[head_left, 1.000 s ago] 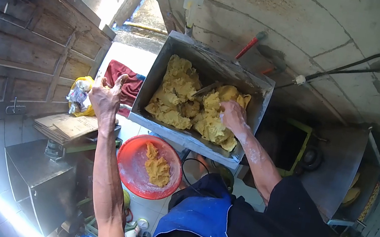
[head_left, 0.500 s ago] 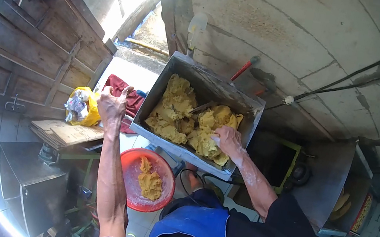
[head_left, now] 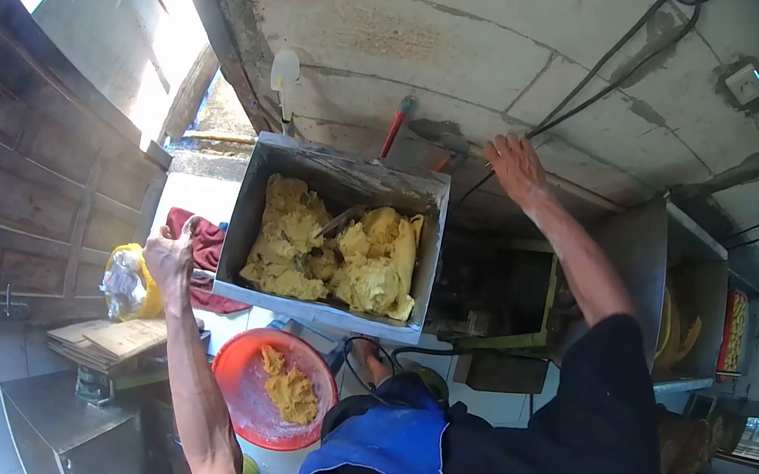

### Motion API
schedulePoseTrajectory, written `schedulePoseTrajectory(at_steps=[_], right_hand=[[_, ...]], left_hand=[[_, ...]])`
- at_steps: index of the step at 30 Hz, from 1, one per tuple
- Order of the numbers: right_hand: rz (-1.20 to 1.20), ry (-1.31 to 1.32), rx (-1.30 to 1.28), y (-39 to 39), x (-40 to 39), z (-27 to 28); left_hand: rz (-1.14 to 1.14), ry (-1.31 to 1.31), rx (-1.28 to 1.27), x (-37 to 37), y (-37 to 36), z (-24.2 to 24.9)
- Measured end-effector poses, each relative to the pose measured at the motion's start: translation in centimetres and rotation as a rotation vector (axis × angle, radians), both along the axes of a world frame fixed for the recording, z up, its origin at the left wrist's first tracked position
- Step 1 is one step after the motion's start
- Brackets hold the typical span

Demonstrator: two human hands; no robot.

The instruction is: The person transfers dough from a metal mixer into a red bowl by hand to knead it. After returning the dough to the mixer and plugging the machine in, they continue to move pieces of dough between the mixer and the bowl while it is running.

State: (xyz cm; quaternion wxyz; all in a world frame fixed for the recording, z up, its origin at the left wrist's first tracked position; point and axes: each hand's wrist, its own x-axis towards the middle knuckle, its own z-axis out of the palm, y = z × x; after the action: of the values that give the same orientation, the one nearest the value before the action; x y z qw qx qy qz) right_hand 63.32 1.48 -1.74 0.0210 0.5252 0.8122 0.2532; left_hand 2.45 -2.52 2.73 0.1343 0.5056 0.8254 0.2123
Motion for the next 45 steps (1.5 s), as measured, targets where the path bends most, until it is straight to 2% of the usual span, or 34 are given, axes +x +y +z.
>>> schedulePoseTrajectory(at_steps=[1,3,7,9,11,13,14,15,18,19,20,21,22,24,26,27,29,30,32,38,45], right_hand=[[0.005,0.009,0.001,1.3,1.0,-1.4],[-0.160,-0.351,-0.236,3.7,2.6,-4.7],[-0.166,-0.417,-0.315,4.2,2.3,-5.5],[0.237,0.213,-0.091,3.7,1.9,-4.5],[0.062,0.670,-0.370,2.1,-6.0,2.9],[0.288,1.155,-0.249,-0.4,-11.2,9.0],[0.268,1.274,-0.167,-2.0,-12.6,12.7],[0.421,1.259,0.178,-3.3,-13.6,16.8],[0.674,1.855,0.742,-4.6,-7.6,27.3],[0.506,1.669,0.919,-4.8,-4.7,28.6],[0.341,1.455,1.100,-5.3,-1.2,30.6],[0.174,1.222,1.275,-6.4,2.6,32.9],[0.004,0.984,1.435,-7.6,6.1,35.3],[-0.326,0.768,1.398,-8.3,12.8,36.0],[-0.496,0.736,1.222,-8.7,16.9,36.1],[-0.499,0.727,1.238,-8.5,18.6,35.8],[-0.746,0.692,0.959,-7.9,21.7,35.1],[-0.746,0.691,0.963,-7.6,22.7,35.0],[-0.871,0.649,0.776,-6.9,24.5,35.1],[-0.845,0.390,0.698,-4.7,27.8,35.9],[-0.800,0.423,0.654,-3.7,28.9,37.2]], left_hand=[[-0.007,0.025,0.024,-0.1,0.1,-0.4],[-0.016,0.065,0.066,-1.0,0.6,-1.7],[-0.008,0.051,0.185,-0.4,0.3,-1.6],[0.000,0.063,0.171,-0.3,0.5,-1.3],[0.005,0.068,0.160,-0.7,0.5,-1.9],[0.007,0.071,0.152,-1.2,0.7,-2.6],[0.006,0.076,0.144,-1.4,0.7,-2.8],[-0.012,0.103,0.167,-1.6,0.6,-3.0],[-0.046,0.208,0.155,-2.7,0.9,-4.3],[-0.110,0.120,0.144,-3.5,1.1,-4.6],[-0.149,0.175,0.197,-3.1,1.0,-4.6],[-0.154,0.043,0.212,-3.0,0.9,-4.5],[-0.132,0.084,0.200,-2.2,0.9,-3.6],[-0.105,0.040,0.218,-1.9,0.9,-3.3],[-0.102,0.058,0.248,-1.9,0.7,-3.4],[-0.092,0.059,0.258,-1.5,0.5,-3.0],[-0.084,0.060,0.268,-1.4,0.2,-2.8],[-0.082,0.059,0.253,-1.7,0.2,-3.1],[-0.082,0.058,0.241,-1.7,0.3,-3.0],[-0.078,0.085,0.253,-1.6,0.1,-2.9],[-0.059,0.049,0.226,-0.8,0.1,-2.3]])
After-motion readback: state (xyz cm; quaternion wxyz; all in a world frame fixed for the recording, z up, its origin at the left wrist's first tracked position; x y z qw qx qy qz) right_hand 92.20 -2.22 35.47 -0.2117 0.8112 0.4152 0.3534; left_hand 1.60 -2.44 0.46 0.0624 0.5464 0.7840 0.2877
